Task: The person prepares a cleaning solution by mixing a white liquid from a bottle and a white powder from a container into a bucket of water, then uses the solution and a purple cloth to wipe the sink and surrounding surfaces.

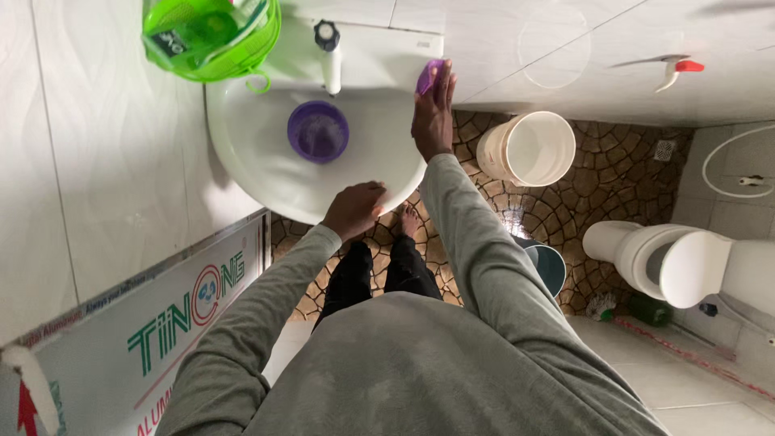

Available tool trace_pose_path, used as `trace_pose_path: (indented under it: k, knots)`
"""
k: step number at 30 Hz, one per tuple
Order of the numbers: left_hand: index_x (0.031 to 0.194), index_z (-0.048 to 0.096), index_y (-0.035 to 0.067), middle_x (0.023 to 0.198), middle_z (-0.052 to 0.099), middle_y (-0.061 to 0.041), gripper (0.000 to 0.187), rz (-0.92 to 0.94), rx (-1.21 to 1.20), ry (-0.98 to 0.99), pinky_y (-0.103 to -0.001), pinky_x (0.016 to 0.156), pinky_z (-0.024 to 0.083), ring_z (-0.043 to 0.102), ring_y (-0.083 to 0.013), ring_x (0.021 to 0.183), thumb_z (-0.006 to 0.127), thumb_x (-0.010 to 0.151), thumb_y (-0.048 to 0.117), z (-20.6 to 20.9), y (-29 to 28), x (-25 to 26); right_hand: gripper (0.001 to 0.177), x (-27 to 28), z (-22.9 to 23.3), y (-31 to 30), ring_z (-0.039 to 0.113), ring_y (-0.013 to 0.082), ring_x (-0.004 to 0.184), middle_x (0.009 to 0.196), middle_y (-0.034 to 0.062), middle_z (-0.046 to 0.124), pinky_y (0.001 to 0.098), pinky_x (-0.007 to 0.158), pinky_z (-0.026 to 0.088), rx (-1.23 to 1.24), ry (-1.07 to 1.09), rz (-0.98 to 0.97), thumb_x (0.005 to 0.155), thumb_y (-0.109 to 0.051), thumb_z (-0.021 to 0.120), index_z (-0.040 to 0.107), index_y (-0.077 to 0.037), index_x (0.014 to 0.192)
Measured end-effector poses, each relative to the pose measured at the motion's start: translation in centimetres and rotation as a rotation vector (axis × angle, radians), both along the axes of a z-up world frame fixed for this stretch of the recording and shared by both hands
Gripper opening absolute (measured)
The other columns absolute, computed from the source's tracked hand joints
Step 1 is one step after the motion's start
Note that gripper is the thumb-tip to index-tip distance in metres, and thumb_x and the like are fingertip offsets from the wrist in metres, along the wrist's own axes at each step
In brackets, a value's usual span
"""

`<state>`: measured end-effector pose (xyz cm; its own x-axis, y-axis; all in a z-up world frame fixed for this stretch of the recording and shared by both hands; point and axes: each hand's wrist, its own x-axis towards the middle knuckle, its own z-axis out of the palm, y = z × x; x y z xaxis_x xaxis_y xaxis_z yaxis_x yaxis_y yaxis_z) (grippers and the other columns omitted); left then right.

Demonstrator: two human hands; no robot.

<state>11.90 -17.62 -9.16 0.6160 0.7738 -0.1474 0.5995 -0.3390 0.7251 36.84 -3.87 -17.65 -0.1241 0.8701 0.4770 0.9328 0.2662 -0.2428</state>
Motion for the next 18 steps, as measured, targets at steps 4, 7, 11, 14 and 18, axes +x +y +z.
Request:
trace_pose_path:
  k: [4, 7, 11, 14, 18]
  knots:
    - [0.104, 0.072, 0.005, 0.109, 0.074, -0.012, 0.02, 0.034, 0.167, 0.004, -0.045, 0.08, 0.059, 0.072, -0.0321, 0.091, 0.071, 0.086, 0.015, -0.7, -1.4, -1.9, 0.084, -1.9, 3.2, -5.8, 0.019, 0.0486, 0.158, 0.173, 0.0122, 0.015, 0.0642, 0.121, 0.04, -0.113, -0.203, -0.112, 0.095, 0.013, 0.037, 0.014, -0.023, 0.166]
    - [0.1, 0.072, 0.002, 0.105, 0.073, -0.014, 0.018, 0.015, 0.148, 0.078, -0.042, 0.073, 0.06, 0.071, -0.0289, 0.081, 0.071, 0.091, 0.017, -1.7, -2.9, -3.0, 0.067, -5.2, 5.7, -10.2, 0.046, 0.0436, 0.144, 0.173, 0.0281, 0.011, 0.0499, 0.106, 0.06, -0.519, 0.254, -0.259, 0.112, 0.004, 0.04, 0.017, -0.026, 0.167]
    - [0.089, 0.072, 0.005, 0.103, 0.074, -0.009, 0.011, 0.16, 0.083, 0.148, -0.039, 0.084, 0.06, 0.071, -0.0235, 0.086, 0.066, 0.095, 0.011, -1.6, -4.9, -4.7, 0.019, -11.8, 8.7, -17.2, 0.06, 0.0222, 0.104, 0.113, 0.0113, 0.061, 0.0376, 0.098, 0.06, -0.472, 0.371, -0.038, 0.096, 0.003, 0.051, 0.056, -0.01, 0.109]
    - [0.105, 0.067, 0.0, 0.099, 0.068, -0.016, 0.009, 0.499, -0.042, 0.042, -0.044, 0.085, 0.057, 0.067, -0.0299, 0.091, 0.064, 0.103, 0.008, -0.9, -7.1, -6.1, 0.006, -16.1, 9.0, -19.1, 0.059, 0.0222, 0.087, 0.091, 0.0098, 0.062, 0.0389, 0.081, 0.053, -0.403, -0.214, 0.167, 0.089, -0.015, 0.061, 0.059, -0.011, 0.086]
    - [0.109, 0.066, 0.001, 0.116, 0.066, -0.015, 0.019, 0.294, 0.458, 0.313, -0.042, 0.105, 0.054, 0.063, -0.0308, 0.114, 0.072, 0.09, 0.002, -1.8, -9.2, -8.3, 0.005, -12.7, 5.9, -17.7, 0.058, 0.0183, 0.079, 0.093, 0.0068, 0.063, 0.0359, 0.073, 0.054, -0.334, -0.432, 0.377, 0.098, -0.012, 0.058, 0.062, -0.009, 0.099]
